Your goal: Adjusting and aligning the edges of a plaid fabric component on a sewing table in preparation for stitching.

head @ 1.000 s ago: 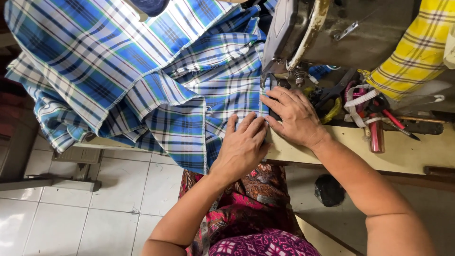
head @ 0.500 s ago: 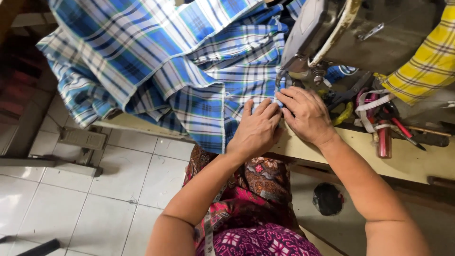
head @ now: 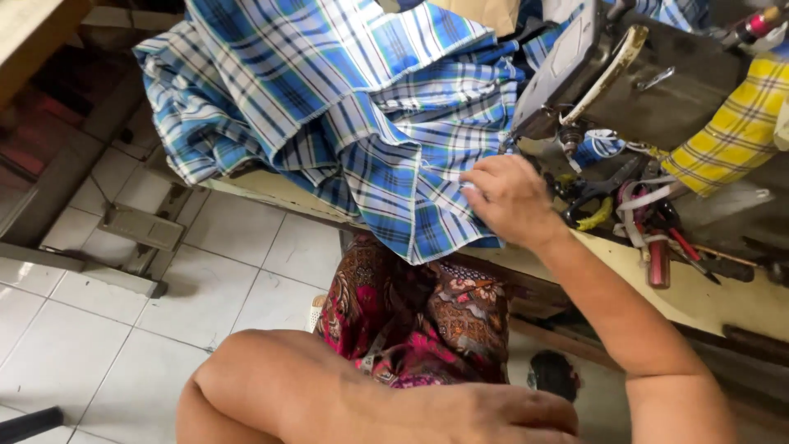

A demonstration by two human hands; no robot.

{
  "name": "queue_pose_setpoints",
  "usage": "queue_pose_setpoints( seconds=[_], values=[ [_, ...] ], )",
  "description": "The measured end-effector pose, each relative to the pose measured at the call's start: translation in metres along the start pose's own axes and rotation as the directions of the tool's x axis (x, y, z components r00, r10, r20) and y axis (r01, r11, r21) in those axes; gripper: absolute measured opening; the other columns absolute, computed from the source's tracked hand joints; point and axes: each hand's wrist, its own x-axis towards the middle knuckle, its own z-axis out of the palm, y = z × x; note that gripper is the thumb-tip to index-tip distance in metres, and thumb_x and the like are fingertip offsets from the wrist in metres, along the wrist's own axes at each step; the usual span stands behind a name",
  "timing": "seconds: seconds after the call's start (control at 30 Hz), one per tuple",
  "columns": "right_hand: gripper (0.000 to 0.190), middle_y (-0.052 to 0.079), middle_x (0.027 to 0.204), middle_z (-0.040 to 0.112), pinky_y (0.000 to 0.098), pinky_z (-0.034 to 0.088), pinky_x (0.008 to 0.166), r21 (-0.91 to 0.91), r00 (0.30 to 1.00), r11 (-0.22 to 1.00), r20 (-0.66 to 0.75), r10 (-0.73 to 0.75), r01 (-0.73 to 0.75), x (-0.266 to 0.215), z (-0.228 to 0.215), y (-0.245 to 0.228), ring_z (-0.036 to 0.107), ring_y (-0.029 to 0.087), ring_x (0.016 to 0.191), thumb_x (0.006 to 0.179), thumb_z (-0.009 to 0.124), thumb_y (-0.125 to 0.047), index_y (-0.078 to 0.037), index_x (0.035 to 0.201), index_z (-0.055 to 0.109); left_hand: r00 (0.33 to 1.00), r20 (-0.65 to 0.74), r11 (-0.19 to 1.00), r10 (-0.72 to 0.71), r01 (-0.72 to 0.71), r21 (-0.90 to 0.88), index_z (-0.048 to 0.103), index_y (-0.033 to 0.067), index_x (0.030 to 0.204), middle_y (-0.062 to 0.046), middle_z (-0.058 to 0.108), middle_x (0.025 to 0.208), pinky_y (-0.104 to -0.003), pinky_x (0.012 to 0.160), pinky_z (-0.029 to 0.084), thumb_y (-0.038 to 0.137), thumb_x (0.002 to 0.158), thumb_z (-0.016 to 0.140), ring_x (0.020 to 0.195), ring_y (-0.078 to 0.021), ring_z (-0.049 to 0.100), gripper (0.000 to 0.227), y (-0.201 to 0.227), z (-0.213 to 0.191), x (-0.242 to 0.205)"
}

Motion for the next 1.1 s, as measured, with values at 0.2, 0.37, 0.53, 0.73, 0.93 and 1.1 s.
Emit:
queue_pose_setpoints(
  seconds=[0.2, 0.37, 0.53, 0.73, 0.93, 1.1],
  values=[
    [0.046, 0.016, 0.096, 0.070, 0.0519, 0.053, 0.087, 0.328, 0.840, 0.821, 0.455, 0.297, -0.468, 0.077, -0.009, -0.053, 0.069, 0.040, 0.098, 0.101, 0.053, -0.053, -0.012, 0.110, 0.072, 0.996, -0.088, 0.924, -0.008, 0.041, 0.380, 0.074, 0.0113, 0.110, -0.015, 0.068, 0.120, -0.052, 0.090, 0.056, 0.018, 0.099, 0.055, 0.109, -0.0402, 0.070, 0.023, 0.003, -0.051, -0.002],
    [0.051, 0.008, 0.097, 0.072, 0.0458, 0.053, 0.087, 0.481, 0.706, 0.519, 0.529, 0.471, -0.707, 0.081, 0.051, -0.044, 0.071, 0.029, 0.097, 0.083, 0.078, -0.055, -0.014, 0.113, 0.069, 0.980, -0.189, 0.768, -0.063, 0.169, 0.618, 0.078, 0.0165, 0.108, -0.012, 0.070, 0.116, -0.047, 0.087, 0.057, 0.019, 0.091, 0.062, 0.103, -0.0365, 0.070, 0.023, 0.000, -0.079, -0.054],
    [0.044, -0.007, 0.090, 0.066, 0.0216, 0.055, 0.070, 0.775, 0.668, 0.140, 0.421, 0.614, -0.617, 0.093, 0.077, -0.054, 0.065, 0.006, 0.082, 0.078, 0.093, -0.029, -0.016, 0.106, 0.062, 0.955, -0.284, 0.608, -0.089, 0.278, 0.743, 0.081, 0.0209, 0.106, -0.009, 0.071, 0.113, -0.043, 0.084, 0.058, 0.020, 0.085, 0.068, 0.098, -0.0336, 0.070, 0.024, -0.011, -0.112, -0.077],
    [0.062, 0.000, 0.097, 0.062, 0.0124, 0.054, 0.053, 0.796, 0.577, -0.512, 0.595, 0.560, -0.324, 0.095, 0.047, -0.087, 0.067, 0.007, 0.071, 0.088, 0.080, -0.001, -0.009, 0.138, 0.045, 0.780, -0.233, 0.371, -0.581, 0.509, 0.777, 0.026, 0.0145, 0.166, -0.026, 0.022, 0.166, -0.071, 0.102, 0.041, -0.005, 0.077, 0.079, 0.139, -0.0570, 0.041, 0.105, -0.089, -0.155, -0.082],
    [0.042, 0.005, 0.103, 0.076, 0.0252, 0.062, 0.073, 0.876, 0.798, -0.356, 0.457, 0.393, -0.326, 0.080, -0.034, -0.112, 0.073, 0.011, 0.087, 0.087, 0.072, 0.009, -0.001, 0.127, 0.069, 0.747, -0.208, 0.182, -0.632, 0.404, 0.896, 0.027, 0.0139, 0.167, -0.035, 0.032, 0.159, -0.066, 0.084, 0.055, -0.008, 0.078, 0.074, 0.120, -0.0540, 0.062, 0.104, -0.148, -0.174, -0.087],
    [0.029, 0.007, 0.118, 0.068, 0.0256, 0.055, 0.085, 0.899, 0.883, 0.092, 0.437, -0.172, -0.427, 0.065, -0.114, -0.121, 0.064, 0.016, 0.100, 0.103, 0.061, -0.011, -0.014, 0.131, 0.065, 0.533, -0.303, -0.065, -0.790, 0.419, 0.906, 0.045, 0.0235, 0.154, -0.018, 0.063, 0.129, -0.059, 0.058, 0.057, -0.003, 0.094, 0.048, 0.096, -0.0463, 0.071, 0.065, -0.185, -0.211, -0.065]
  ],
)
